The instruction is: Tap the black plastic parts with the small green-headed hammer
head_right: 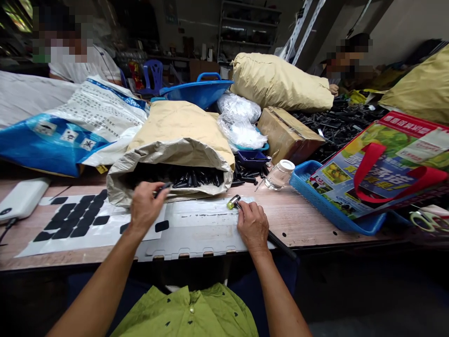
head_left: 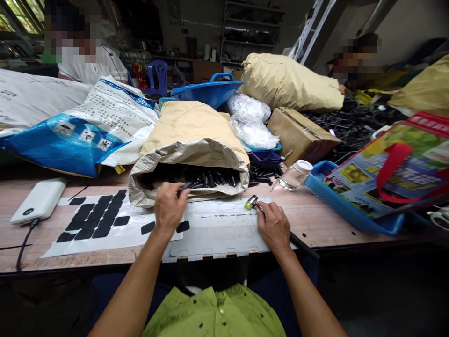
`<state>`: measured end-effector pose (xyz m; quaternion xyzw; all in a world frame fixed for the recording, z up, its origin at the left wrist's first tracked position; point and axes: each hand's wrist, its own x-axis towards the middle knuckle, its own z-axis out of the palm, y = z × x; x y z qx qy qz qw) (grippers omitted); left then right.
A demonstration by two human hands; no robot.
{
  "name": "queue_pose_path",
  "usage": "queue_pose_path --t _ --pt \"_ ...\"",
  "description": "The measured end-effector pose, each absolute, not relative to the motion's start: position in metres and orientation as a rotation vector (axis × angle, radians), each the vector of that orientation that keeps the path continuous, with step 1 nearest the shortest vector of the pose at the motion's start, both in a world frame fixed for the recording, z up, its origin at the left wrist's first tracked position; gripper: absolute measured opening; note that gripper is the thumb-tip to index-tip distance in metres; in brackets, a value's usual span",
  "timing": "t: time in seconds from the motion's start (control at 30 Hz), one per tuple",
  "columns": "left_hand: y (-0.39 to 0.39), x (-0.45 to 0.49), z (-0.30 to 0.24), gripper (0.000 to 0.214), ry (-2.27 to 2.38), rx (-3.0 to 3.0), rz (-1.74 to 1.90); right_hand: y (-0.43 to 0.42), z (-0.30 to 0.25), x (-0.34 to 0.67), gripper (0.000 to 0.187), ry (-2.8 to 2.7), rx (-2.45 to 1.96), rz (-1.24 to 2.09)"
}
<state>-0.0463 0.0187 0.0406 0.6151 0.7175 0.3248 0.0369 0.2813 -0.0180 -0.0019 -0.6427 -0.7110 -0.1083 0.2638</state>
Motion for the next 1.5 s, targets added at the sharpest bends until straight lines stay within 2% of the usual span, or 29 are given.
queue_pose_path --t 0.13,0.23,0.53,0.97,1.5 --pt "-0.012 0.01 0.032 0.019 1.61 2.029 0.863 -0.018 -0.002 0.281 0.026 -1.923 -1.742 -0.298" --pt "-0.021 0.032 0.022 0.017 1.485 2.075 0.762 -0.018 -0.003 0.281 0.026 -1.927 -1.75 -0.279" --pt "-0.015 0.024 0.016 0.015 1.401 2.029 0.757 -0.017 -0.003 0.286 0.027 -1.938 -1.741 -0.206" --pt "0.003 0.02 0.018 0.02 1.337 1.905 0.638 -0.051 0.038 0.246 0.027 -1.848 -1.382 0.354" --pt "0.002 0.02 0.014 0.02 1.328 1.92 0.672 -0.06 0.035 0.225 0.029 -1.953 -1.352 0.34"
